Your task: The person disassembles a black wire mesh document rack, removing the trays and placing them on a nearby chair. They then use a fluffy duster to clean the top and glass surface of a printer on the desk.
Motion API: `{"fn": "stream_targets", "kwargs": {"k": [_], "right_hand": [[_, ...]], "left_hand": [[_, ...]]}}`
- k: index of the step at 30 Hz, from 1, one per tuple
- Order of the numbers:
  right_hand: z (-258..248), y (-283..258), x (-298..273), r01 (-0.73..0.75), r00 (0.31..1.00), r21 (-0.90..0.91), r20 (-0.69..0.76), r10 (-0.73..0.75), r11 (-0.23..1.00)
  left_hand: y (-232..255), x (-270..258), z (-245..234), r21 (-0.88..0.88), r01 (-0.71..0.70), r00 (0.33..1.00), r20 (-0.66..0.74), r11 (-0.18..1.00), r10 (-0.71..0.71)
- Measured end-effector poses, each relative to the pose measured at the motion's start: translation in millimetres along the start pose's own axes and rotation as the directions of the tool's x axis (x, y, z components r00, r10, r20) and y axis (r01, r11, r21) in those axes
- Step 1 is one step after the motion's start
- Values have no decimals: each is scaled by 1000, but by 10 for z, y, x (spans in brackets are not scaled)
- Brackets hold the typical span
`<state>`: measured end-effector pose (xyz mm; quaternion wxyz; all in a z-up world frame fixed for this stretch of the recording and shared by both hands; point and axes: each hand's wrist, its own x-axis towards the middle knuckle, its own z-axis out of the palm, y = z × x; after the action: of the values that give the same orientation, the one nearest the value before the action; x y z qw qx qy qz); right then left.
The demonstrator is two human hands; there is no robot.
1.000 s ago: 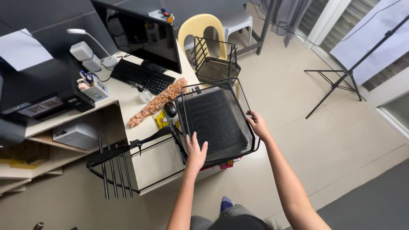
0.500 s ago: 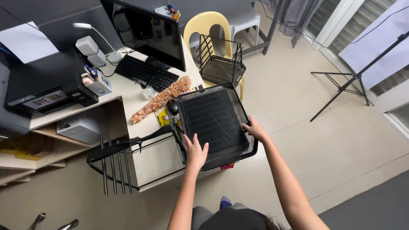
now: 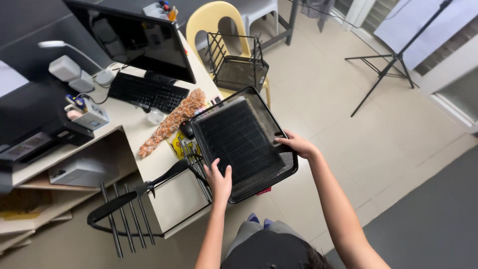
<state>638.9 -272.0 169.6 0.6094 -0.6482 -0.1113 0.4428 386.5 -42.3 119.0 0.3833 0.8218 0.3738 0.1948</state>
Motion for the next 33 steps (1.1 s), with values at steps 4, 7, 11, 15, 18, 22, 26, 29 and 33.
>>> {"fn": "stream_targets", "kwargs": {"k": [4, 7, 11, 15, 18, 22, 26, 29, 33], "right_hand": [[-112, 193, 146, 22, 998, 55, -58, -19, 998], [-243, 389, 101, 87, 991, 29, -107, -83, 996], [-493, 451, -29, 117, 983, 157, -160, -91, 981], [-1056, 336, 15, 178, 969, 222, -209, -132, 959], [-1613, 113, 70, 137, 985, 351, -149, -89, 926], [-2588, 13, 260, 80, 984, 315, -178, -24, 946], [-3310, -322, 380, -45, 960, 417, -233, 154, 908], [-3773, -172, 678, -81, 952, 389, -244, 187, 918], [-4168, -37, 1251, -51, 928, 305, -336, 158, 951]], "left_hand": [[625, -76, -279, -2, 94, 995, 32, 996, -93], [805, -41, -312, -139, 62, 998, 25, 988, -60], [994, 141, -136, -343, 28, 999, 28, 939, -19], [1292, 565, 345, -640, 209, 978, 146, 740, -150], [1570, 849, 867, -532, 158, 987, 121, 832, -110], [1924, 1308, 1858, -535, 231, 970, 191, 813, -150], [2192, 1661, 2820, -577, 265, 956, 264, 773, -131], [2200, 1828, 3323, -564, 243, 962, 243, 789, -123], [2208, 2215, 3796, -432, 400, 903, 336, 808, -268]]}}
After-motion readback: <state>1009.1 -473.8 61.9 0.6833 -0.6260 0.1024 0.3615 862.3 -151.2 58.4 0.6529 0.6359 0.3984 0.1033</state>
